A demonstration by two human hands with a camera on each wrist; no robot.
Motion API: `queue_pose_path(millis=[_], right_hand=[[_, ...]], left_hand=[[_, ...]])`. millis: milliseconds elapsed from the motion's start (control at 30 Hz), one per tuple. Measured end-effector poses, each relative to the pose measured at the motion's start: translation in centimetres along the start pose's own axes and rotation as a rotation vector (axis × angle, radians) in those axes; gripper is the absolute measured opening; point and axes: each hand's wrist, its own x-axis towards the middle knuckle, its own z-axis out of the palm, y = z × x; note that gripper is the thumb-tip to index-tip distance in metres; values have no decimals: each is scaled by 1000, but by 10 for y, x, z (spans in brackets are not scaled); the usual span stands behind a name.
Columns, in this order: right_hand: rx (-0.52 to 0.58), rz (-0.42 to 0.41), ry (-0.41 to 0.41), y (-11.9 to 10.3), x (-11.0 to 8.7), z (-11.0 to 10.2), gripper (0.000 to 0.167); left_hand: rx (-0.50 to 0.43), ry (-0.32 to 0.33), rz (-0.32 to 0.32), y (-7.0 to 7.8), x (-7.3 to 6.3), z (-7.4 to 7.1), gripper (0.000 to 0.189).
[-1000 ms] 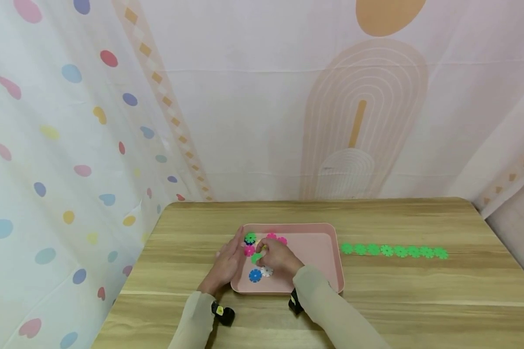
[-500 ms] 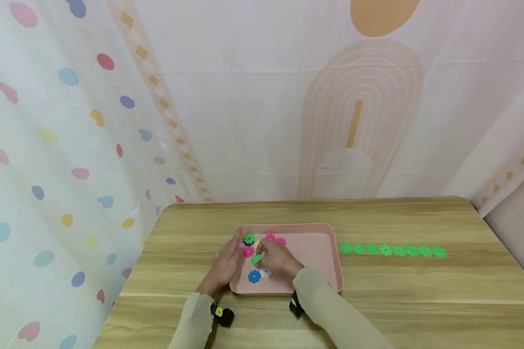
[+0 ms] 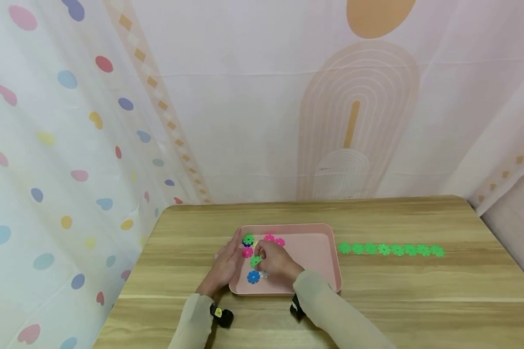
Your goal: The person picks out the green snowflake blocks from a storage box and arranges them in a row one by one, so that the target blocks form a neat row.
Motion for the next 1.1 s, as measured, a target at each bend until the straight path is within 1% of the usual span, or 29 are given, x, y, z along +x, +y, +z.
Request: queue_pose_path(millis=[233,467,800,933,1100], right_hand=[[45,-20,-3,2,-2,-3,24],[58,-17,-3,4,-3,-5,22],[48,-77,11,6,-3,-14,14],[65,-90,14,9,-4,-19,14],[79,-108,17,11,-7,-26,15]], left_hand=[[-10,-10,10,0,1,1,56],[-13,-11,12,-1,2,1,56],[12,9,2,-1,0,1,55],[24,11,6,-2,1,1,55],[15,7,5,-1,1,2,55]])
